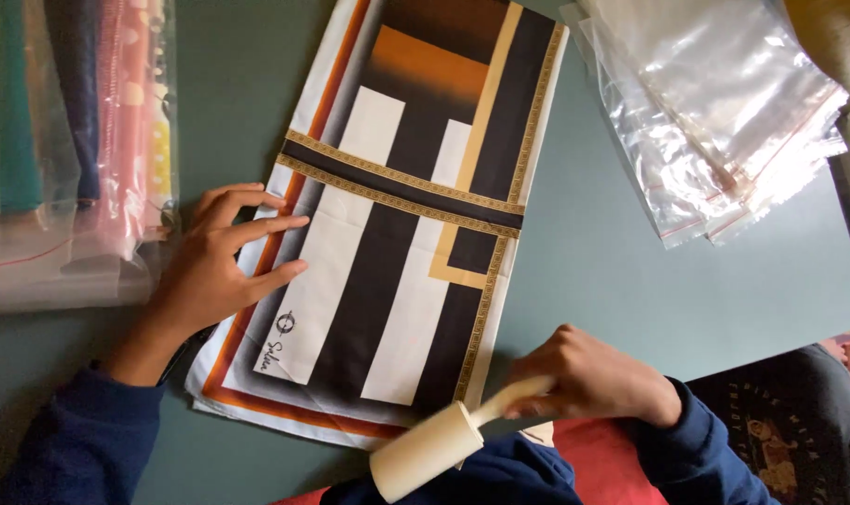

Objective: A person unfolds a patterned fabric item on a table, uses a lint roller to remove debris from both sides, and then folds it into a neat square for packaging.

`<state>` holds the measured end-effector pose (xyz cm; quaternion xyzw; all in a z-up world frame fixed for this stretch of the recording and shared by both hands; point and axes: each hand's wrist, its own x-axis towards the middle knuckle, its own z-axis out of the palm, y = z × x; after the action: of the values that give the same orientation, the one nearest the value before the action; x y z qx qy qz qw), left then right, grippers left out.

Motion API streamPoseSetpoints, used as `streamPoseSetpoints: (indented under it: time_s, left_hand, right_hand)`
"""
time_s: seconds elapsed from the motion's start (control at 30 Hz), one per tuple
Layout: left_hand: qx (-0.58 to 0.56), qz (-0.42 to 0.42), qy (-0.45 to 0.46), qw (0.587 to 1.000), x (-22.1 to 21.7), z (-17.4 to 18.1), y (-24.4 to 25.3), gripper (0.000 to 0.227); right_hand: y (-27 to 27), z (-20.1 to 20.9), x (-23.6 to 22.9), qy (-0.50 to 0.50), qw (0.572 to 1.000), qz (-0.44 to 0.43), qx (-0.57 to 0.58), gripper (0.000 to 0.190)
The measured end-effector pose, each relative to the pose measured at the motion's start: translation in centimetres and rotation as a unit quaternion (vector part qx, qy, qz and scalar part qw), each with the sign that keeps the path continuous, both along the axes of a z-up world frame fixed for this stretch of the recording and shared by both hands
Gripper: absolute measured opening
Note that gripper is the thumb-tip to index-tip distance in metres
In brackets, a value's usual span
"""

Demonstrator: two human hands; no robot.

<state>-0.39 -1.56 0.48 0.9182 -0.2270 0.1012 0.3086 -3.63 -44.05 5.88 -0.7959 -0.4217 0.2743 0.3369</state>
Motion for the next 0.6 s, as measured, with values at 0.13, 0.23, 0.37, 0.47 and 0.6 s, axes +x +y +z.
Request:
streamPoseSetpoints:
  time_s: [0.13,0.23,0.37,0.47,0.6]
  left_hand:
    - [0.008,0.002,0.009,1.0,-0.1,0.3,-0.1,0.045]
    - [0.012,0.002,-0.007,1.0,0.0,-0.2,0.1,0.043]
    - [0.008,0.001,0.002,1.0,0.0,-0.2,0.0,0.041]
    - [0.022,0.011,-0.02,0.999,0.1,0.0,-0.2,0.037]
    - [0.027,0.005,-0.013,1.0,-0.1,0.0,-0.2,0.036]
  right_hand:
    - [-3.2,-1.4,0.3,-0.015,0.973,-0.221,-0.067,0.003]
    - [-4.6,-2.0,1.2,-0.118,0.964,-0.221,-0.089,0.007]
    - [-3.8,-0.7,1.2,0.06,0.992,-0.069,-0.084,0.017]
    - [-4.9,-0.8,1.4,0.098,0.995,-0.001,0.027,0.025]
    - [-6.1,-1.4,1.2,-0.051,0.96,-0.261,-0.085,0.018]
